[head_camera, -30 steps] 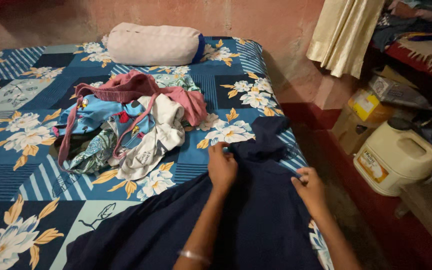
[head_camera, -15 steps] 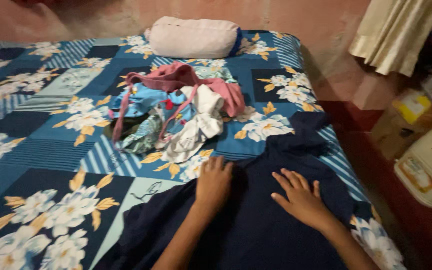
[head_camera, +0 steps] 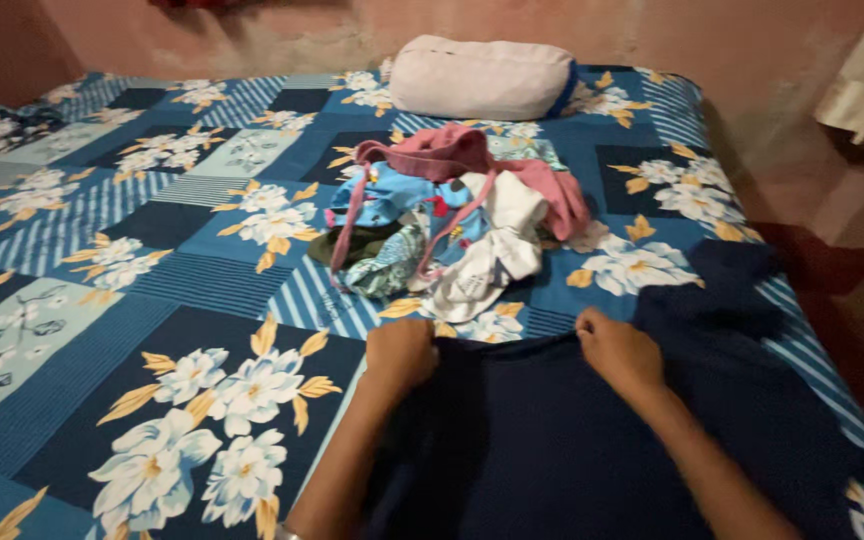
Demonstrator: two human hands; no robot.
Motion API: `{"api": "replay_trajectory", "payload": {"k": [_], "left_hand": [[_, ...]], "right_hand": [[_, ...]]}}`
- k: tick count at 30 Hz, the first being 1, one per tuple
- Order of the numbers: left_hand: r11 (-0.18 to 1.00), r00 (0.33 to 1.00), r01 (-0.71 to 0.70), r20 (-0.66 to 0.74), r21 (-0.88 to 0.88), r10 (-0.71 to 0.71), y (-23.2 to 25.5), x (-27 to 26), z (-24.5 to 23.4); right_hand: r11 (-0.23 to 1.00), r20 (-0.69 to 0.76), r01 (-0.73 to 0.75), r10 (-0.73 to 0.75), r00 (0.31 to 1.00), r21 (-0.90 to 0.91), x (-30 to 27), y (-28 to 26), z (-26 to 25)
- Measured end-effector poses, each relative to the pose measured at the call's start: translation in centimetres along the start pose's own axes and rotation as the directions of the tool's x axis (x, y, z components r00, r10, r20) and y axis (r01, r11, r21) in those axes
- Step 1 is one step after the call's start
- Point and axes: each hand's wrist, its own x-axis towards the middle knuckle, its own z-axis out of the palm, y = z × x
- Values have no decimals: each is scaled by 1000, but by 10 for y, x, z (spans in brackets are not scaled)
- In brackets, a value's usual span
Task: The person folds a dark blue t-shirt on a bed, smoothing and aligning it before folding it into a compact rectangle. Then the person picks up a white t-shirt from a pile of clothes and begins to fold it in the same manner.
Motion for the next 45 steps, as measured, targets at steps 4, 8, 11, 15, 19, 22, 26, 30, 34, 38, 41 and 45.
{"api": "replay_trajectory", "payload": {"k": [4, 8, 11, 15, 19, 22, 26, 30, 34, 38, 41, 45], "left_hand": [[963, 995, -29, 87, -267, 55, -38, 11, 0], [993, 977, -68, 195, -97, 86, -59, 9, -2], [983, 929, -17, -361, 182, 83, -54, 18, -7], [968, 754, 108, -653, 228, 70, -43, 19, -12], [999, 862, 4, -506, 49, 21, -48, 4, 0], [977, 915, 153, -353, -150, -198, -68, 1, 15], [884, 934, 231, -163, -406, -318, -101, 18, 33], [791, 913, 285, -97, -542, -395, -111, 44, 51], [799, 732, 284, -419, -530, -538, -106, 53, 58], [893, 696, 182, -587, -412, -413, -111, 27, 52], [835, 853, 304, -260, -458, -453, -132, -3, 37], [793, 942, 319, 84, -518, -324, -151, -34, 25]], "right_hand": [[990, 57, -23, 15, 998, 140, 16, 12, 5], [996, 220, 75, -82, 972, 43, 19, 10, 6], [991, 237, -121, 106, 966, 50, 26, -5, 8], [928, -87, 111, -86, 993, 356, 11, -32, 19], [795, -301, 559, -487, 820, 234, -24, -76, 36], [771, -359, 630, -564, 743, 92, -33, -112, 40], [942, -148, 333, -323, 935, 45, -17, -144, 38], [989, 189, 108, -126, 974, 104, 8, -153, 51], [947, 0, 116, -121, 993, 301, 25, -162, 68], [889, -81, 167, -146, 986, 426, 20, -175, 69], [816, -398, 559, -469, 789, 146, -7, -187, 62], [767, -340, 641, -595, 728, 30, -41, -222, 63]]}}
